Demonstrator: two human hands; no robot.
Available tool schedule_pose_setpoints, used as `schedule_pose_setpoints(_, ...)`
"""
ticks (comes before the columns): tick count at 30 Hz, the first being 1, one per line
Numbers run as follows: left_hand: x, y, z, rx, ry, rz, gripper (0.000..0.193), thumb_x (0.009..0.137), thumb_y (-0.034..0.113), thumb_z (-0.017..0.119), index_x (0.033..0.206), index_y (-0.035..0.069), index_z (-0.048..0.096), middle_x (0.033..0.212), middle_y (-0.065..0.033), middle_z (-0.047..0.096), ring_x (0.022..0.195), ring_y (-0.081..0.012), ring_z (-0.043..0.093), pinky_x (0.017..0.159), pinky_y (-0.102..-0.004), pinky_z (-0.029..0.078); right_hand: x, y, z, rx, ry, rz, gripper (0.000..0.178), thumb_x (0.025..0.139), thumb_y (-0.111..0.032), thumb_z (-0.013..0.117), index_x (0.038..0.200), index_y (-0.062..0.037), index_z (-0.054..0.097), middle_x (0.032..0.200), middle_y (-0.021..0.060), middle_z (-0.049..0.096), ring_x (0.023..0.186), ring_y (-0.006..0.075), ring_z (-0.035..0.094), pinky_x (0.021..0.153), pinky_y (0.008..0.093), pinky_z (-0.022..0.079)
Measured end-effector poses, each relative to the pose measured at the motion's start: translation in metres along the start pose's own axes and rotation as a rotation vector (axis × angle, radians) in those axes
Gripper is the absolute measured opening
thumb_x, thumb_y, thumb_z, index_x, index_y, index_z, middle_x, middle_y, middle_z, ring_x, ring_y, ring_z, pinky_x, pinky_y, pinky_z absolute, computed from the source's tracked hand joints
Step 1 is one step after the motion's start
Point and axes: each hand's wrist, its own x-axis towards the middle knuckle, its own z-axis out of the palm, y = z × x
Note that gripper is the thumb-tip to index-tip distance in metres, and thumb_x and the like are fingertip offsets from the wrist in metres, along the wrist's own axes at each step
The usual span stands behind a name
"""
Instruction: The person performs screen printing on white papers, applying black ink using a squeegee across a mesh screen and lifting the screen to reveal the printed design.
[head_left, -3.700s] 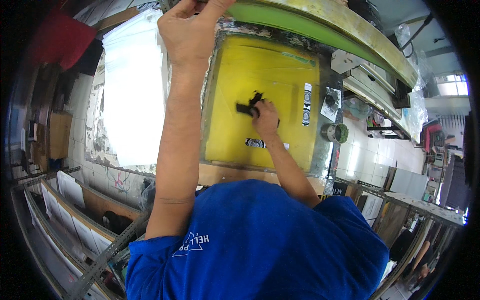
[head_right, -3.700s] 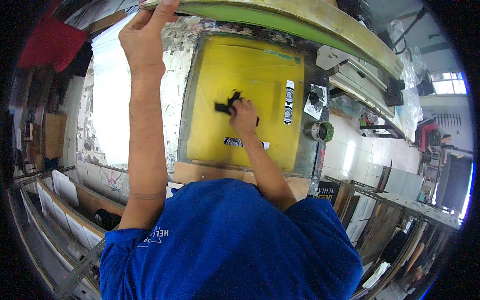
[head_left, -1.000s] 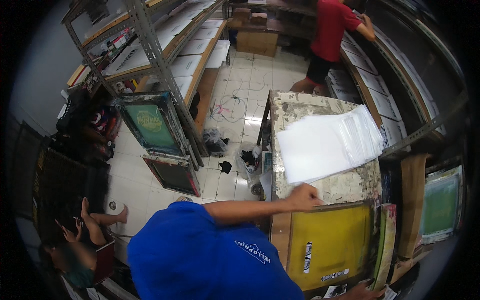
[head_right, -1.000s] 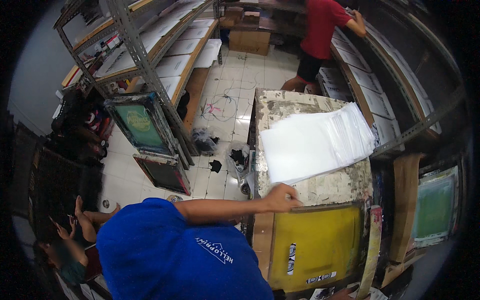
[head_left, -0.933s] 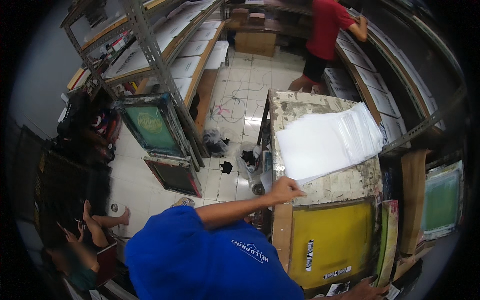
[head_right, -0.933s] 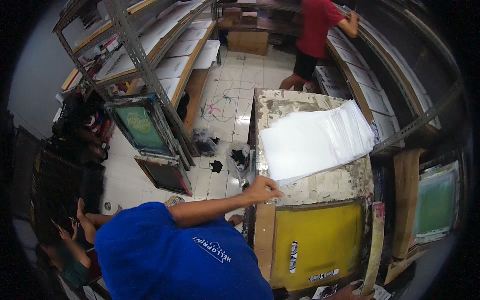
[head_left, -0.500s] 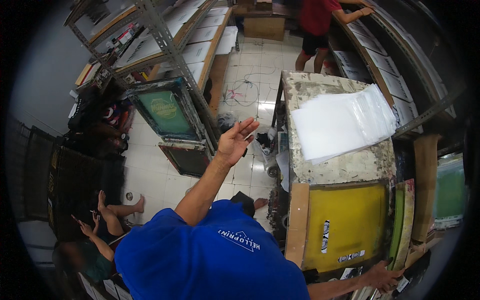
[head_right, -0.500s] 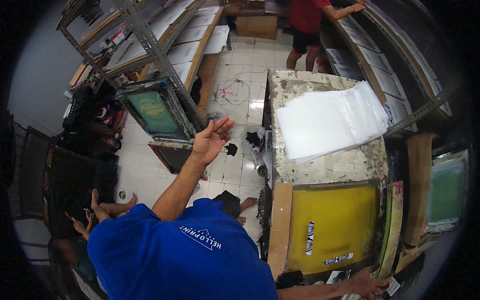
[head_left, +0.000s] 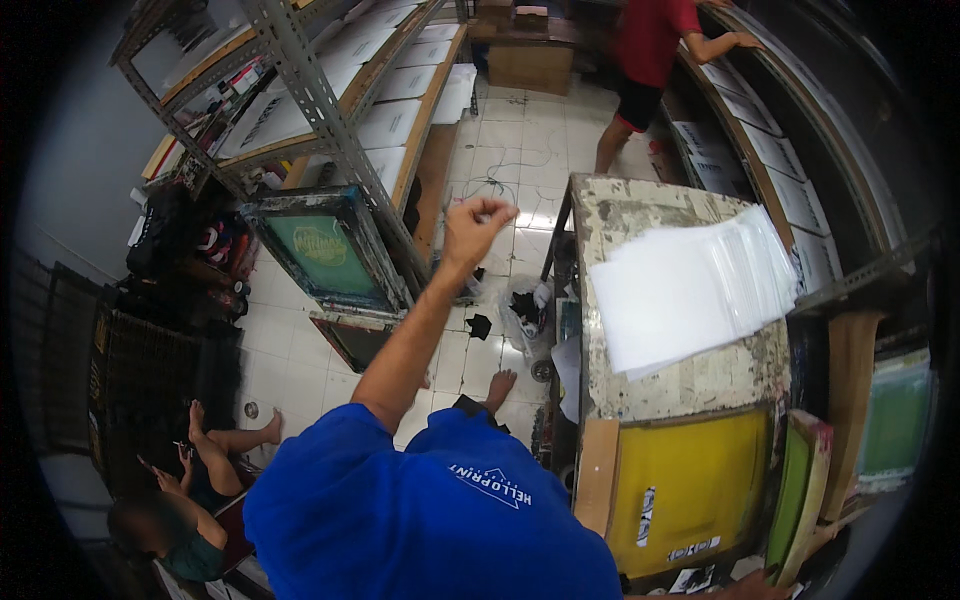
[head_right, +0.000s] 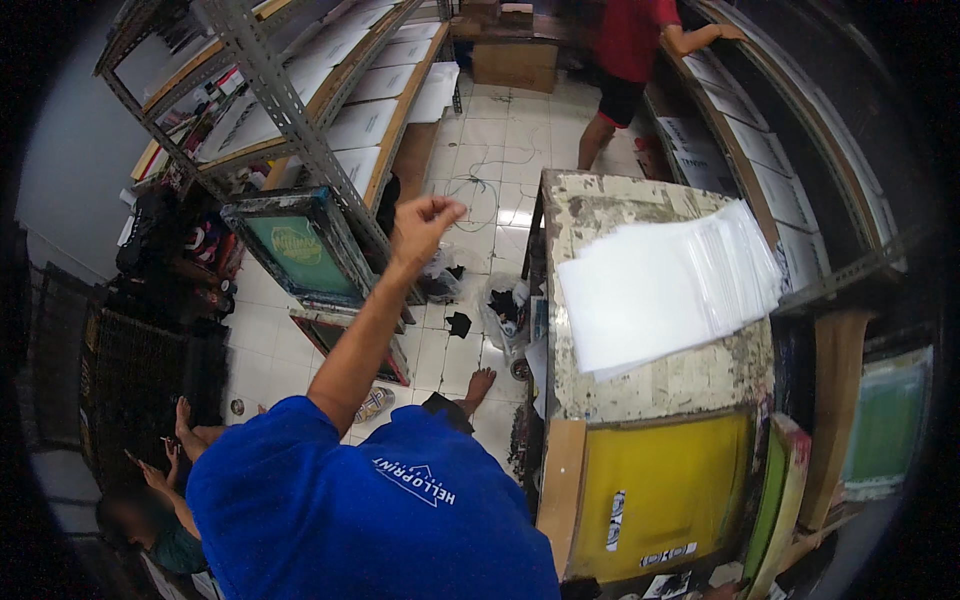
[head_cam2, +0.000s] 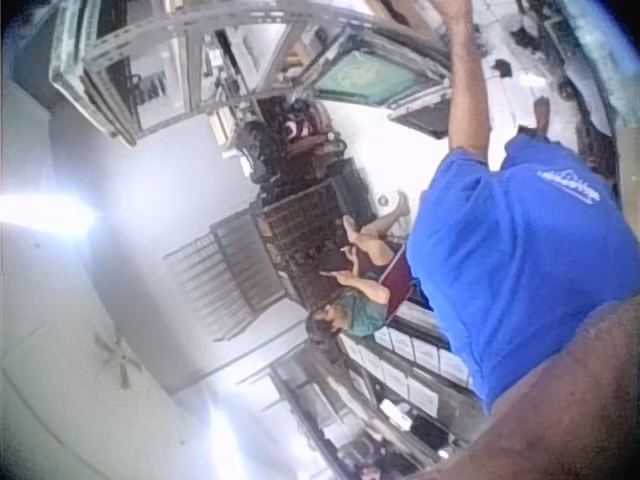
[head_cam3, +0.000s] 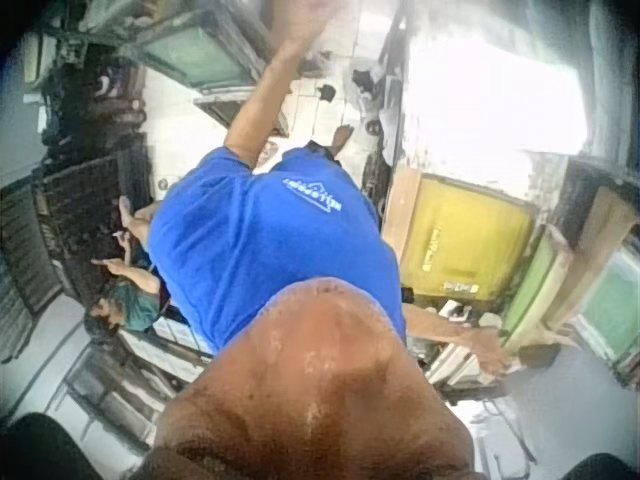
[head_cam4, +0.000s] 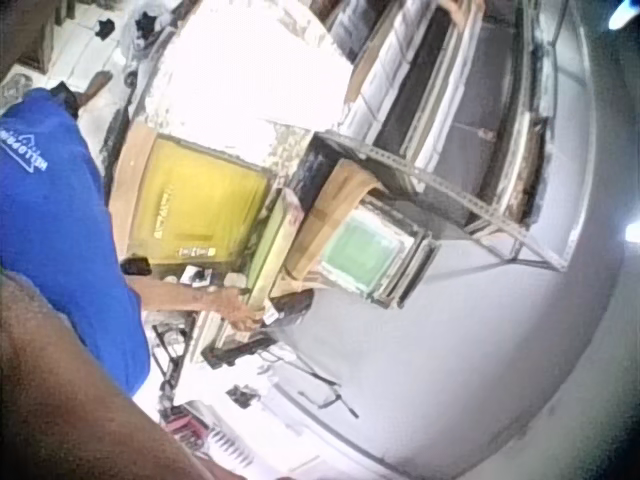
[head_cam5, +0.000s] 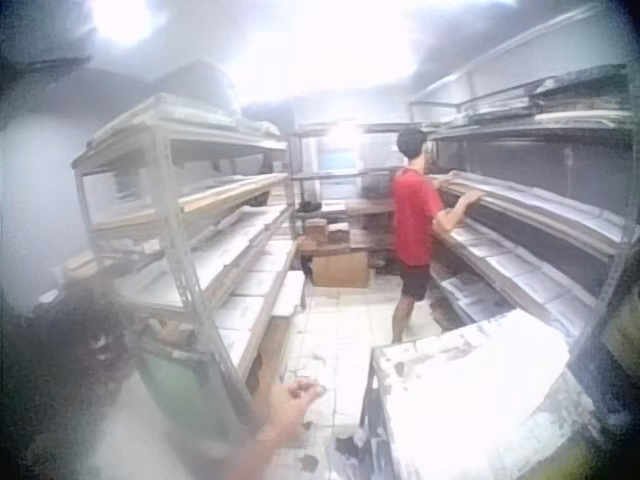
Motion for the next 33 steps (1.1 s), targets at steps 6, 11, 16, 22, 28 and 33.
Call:
schedule_pose_setpoints(6, 0.165, -0.055, -0.049, 0.42, 0.128, 0.097, 0.03, 0.085, 0.022, 0.074, 0.109, 0.004, 0.073, 0.099, -0.0125, 0.075, 0.092, -0.0231, 0.072, 0.083, -0.0328, 0.054, -0.003, -0.015, 0.005, 0.012, 0.036, -0.046, 0.077, 0.07, -0.05, 0.076, 0.13, -0.0083, 0.05, 0.127, 0.023, 0.049, 0.125, 0.0442, 0.042, 0.098, 0.0655, 0.036)
schedule_pose_setpoints(11, 0.232, -0.162, -0.073, 0.659, 0.18, -0.128, 0.04, 0.085, 0.026, 0.073, 0.119, 0.005, 0.068, 0.113, -0.016, 0.071, 0.107, -0.03, 0.068, 0.093, -0.0382, 0.052, -0.011, -0.009, 0.02, -0.031, 0.043, -0.102, 0.075, 0.072, -0.05, 0.075, 0.129, -0.0089, 0.05, 0.127, 0.0227, 0.049, 0.125, 0.0435, 0.043, 0.098, 0.0651, 0.036)
schedule_pose_setpoints(16, 0.246, -0.194, -0.068, 0.856, 0.116, -0.504, 0.047, 0.086, 0.028, 0.068, 0.126, 0.005, 0.064, 0.123, -0.0177, 0.066, 0.119, -0.0342, 0.061, 0.1, -0.0467, 0.047, -0.014, 0.015, 0.026, -0.113, 0.047, -0.162, 0.073, 0.073, -0.049, 0.075, 0.129, -0.0094, 0.05, 0.127, 0.0225, 0.049, 0.124, 0.0427, 0.043, 0.098, 0.0648, 0.037)
schedule_pose_setpoints(22, 0.239, -0.291, -0.109, 1.228, 0.263, -0.67, 0.063, 0.084, 0.027, 0.069, 0.139, 0.007, 0.048, 0.141, -0.018, 0.048, 0.138, -0.0342, 0.039, 0.11, -0.047, 0.036, -0.007, 0.027, 0.042, -0.164, 0.02, -0.217, 0.071, 0.075, -0.049, 0.074, 0.129, -0.0101, 0.051, 0.127, 0.0222, 0.049, 0.124, 0.0418, 0.044, 0.097, 0.0644, 0.037)
schedule_pose_setpoints(28, 0.229, -0.306, -0.114, 1.226, 0.258, -0.721, 0.068, 0.083, 0.021, 0.068, 0.144, 0.005, 0.041, 0.138, -0.019, 0.05, 0.133, -0.0347, 0.043, 0.107, -0.0504, 0.035, 0.0, 0.045, 0.043, -0.218, 0.011, -0.242, 0.068, 0.077, -0.048, 0.073, 0.129, -0.0108, 0.051, 0.128, 0.0219, 0.049, 0.124, 0.0409, 0.044, 0.097, 0.064, 0.038)
schedule_pose_setpoints(33, 0.231, -0.315, -0.124, 1.211, 0.248, -0.74, 0.057, 0.082, 0.015, 0.07, 0.134, 0.004, 0.049, 0.129, -0.0179, 0.058, 0.122, -0.0316, 0.053, 0.101, -0.0508, 0.037, 0.004, 0.049, 0.048, -0.23, -0.004, -0.255, 0.066, 0.078, -0.048, 0.072, 0.129, -0.0113, 0.051, 0.128, 0.0217, 0.049, 0.124, 0.0402, 0.044, 0.096, 0.0637, 0.038)
